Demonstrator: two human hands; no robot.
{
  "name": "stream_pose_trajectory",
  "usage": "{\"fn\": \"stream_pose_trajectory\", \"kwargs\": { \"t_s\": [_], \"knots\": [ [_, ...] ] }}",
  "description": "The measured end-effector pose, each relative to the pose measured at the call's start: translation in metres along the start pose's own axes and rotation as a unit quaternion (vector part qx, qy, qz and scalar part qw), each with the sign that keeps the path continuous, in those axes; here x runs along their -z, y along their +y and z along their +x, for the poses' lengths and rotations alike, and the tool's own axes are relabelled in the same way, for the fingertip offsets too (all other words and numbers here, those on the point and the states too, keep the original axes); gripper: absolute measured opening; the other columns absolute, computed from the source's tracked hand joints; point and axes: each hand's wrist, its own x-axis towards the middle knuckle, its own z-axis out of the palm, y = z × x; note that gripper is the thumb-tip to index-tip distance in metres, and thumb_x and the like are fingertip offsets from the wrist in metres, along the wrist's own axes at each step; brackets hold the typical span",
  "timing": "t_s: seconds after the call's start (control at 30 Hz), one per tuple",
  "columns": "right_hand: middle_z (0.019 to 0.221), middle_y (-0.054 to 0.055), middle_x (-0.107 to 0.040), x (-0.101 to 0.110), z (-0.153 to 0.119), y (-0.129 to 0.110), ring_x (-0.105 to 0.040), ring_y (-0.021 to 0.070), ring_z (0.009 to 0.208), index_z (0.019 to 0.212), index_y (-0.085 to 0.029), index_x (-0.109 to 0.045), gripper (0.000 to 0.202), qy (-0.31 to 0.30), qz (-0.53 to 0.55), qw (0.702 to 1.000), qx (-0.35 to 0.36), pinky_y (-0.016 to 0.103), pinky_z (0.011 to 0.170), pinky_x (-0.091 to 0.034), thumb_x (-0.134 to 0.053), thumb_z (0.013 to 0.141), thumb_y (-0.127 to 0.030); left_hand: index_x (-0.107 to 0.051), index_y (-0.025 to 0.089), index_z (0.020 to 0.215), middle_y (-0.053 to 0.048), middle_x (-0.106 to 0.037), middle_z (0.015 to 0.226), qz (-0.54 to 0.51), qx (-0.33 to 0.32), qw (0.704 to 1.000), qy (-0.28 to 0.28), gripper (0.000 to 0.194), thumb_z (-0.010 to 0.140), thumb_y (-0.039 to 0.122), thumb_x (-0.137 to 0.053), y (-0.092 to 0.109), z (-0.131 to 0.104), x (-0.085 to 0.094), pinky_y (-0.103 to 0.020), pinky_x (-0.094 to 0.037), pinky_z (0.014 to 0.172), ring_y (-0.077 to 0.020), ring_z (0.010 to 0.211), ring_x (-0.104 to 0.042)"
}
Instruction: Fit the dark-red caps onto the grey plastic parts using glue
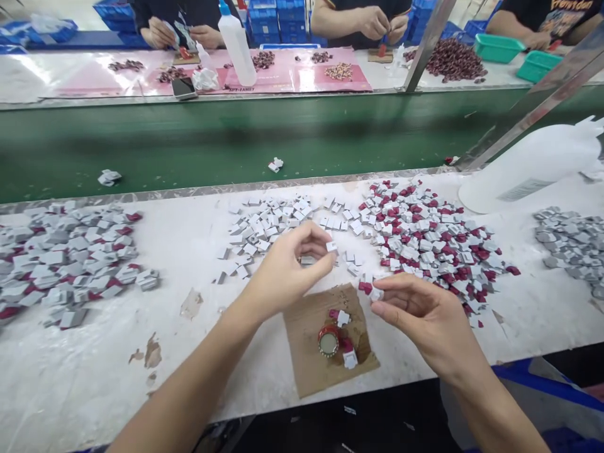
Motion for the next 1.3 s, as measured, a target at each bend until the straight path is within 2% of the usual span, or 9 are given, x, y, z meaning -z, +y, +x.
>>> {"fn": "stream_pose_trajectory", "kwargs": {
  "t_s": [0.13,0.27,0.4,0.6,0.87,0.97,1.13,1.2,1.3],
  "knots": [
    [0.101,0.005,-0.086,-0.006,-0.026,0.006,-0.083,0.0238,0.091,0.105,-0.035,-0.093,0.01,-0.039,-0.035,0.999,0.007,0.031,0.075,-0.072,-0.089,0.096,-0.036,-0.069,0.024,0.107,-0.005,-0.075,0.108,-0.005,0.024,0.999,0.03,0.013,0.1,0.033,-0.076,-0.009,-0.035,-0.009,-0.039,-0.058,0.098,-0.0231,0.106,-0.073],
    [0.098,0.006,-0.085,-0.019,-0.045,0.008,-0.083,0.0258,0.089,0.111,-0.036,-0.093,0.015,-0.071,-0.069,0.995,0.009,0.035,0.075,-0.071,-0.082,0.101,-0.033,-0.07,0.025,0.108,-0.005,-0.073,0.107,-0.006,0.034,0.998,0.05,0.011,0.102,0.033,-0.074,-0.015,-0.051,-0.012,-0.039,-0.059,0.095,-0.0229,0.104,-0.071],
    [0.1,0.007,-0.085,-0.029,-0.052,0.012,-0.083,0.0268,0.09,0.107,-0.034,-0.092,0.014,-0.088,-0.081,0.993,0.015,0.035,0.073,-0.07,-0.078,0.103,-0.032,-0.071,0.025,0.107,-0.004,-0.073,0.106,-0.01,0.032,0.998,0.055,0.007,0.103,0.03,-0.072,-0.018,-0.056,-0.013,-0.038,-0.059,0.094,-0.022,0.101,-0.07],
    [0.103,0.006,-0.084,-0.032,-0.052,0.014,-0.083,0.0253,0.091,0.122,-0.037,-0.09,0.026,-0.095,-0.1,0.989,0.054,0.034,0.073,-0.07,-0.075,0.105,-0.024,-0.071,0.025,0.109,-0.003,-0.073,0.106,-0.007,0.031,0.998,0.052,0.008,0.103,0.03,-0.072,-0.019,-0.058,-0.017,-0.036,-0.059,0.094,-0.0218,0.102,-0.071],
    [0.1,0.004,-0.084,-0.031,-0.05,0.008,-0.081,0.0231,0.089,0.118,-0.039,-0.091,0.024,-0.082,-0.079,0.992,0.048,0.032,0.074,-0.068,-0.078,0.103,-0.025,-0.074,0.025,0.112,-0.003,-0.075,0.108,-0.034,0.036,0.998,0.049,0.009,0.105,0.031,-0.074,-0.019,-0.059,-0.02,-0.035,-0.06,0.095,-0.0211,0.104,-0.072],
    [0.099,0.003,-0.086,-0.022,-0.043,0.006,-0.082,0.0208,0.089,0.109,-0.039,-0.093,0.016,-0.042,-0.037,0.998,0.035,0.029,0.078,-0.069,-0.085,0.1,-0.028,-0.075,0.024,0.112,-0.004,-0.076,0.109,-0.084,0.042,0.995,0.042,0.013,0.104,0.034,-0.077,-0.015,-0.057,-0.022,-0.034,-0.061,0.094,-0.022,0.106,-0.074],
    [0.111,0.001,-0.091,-0.01,-0.019,0.005,-0.086,0.0239,0.113,0.107,-0.038,-0.092,0.011,0.052,0.164,0.985,-0.003,0.034,0.102,-0.07,-0.091,0.096,-0.038,-0.073,0.022,0.116,-0.005,-0.081,0.099,-0.197,0.082,0.977,-0.007,0.024,0.102,0.039,-0.082,0.003,-0.052,-0.032,-0.034,-0.063,0.08,-0.0234,0.093,-0.077],
    [0.113,0.001,-0.091,-0.009,-0.011,0.005,-0.085,0.0255,0.116,0.106,-0.036,-0.091,0.011,0.058,0.216,0.974,-0.016,0.039,0.107,-0.069,-0.092,0.095,-0.039,-0.073,0.021,0.118,-0.006,-0.083,0.098,-0.225,0.087,0.97,-0.026,0.024,0.103,0.039,-0.08,0.009,-0.05,-0.04,-0.032,-0.062,0.073,-0.0222,0.087,-0.077],
    [0.112,-0.001,-0.091,-0.009,-0.005,0.004,-0.087,0.0228,0.109,0.106,-0.035,-0.091,0.011,0.043,0.246,0.968,-0.033,0.037,0.105,-0.07,-0.092,0.095,-0.036,-0.075,0.021,0.118,-0.006,-0.084,0.101,-0.254,0.078,0.963,-0.039,0.02,0.104,0.036,-0.079,0.014,-0.047,-0.05,-0.033,-0.064,0.079,-0.0228,0.091,-0.079]
  ]
}}
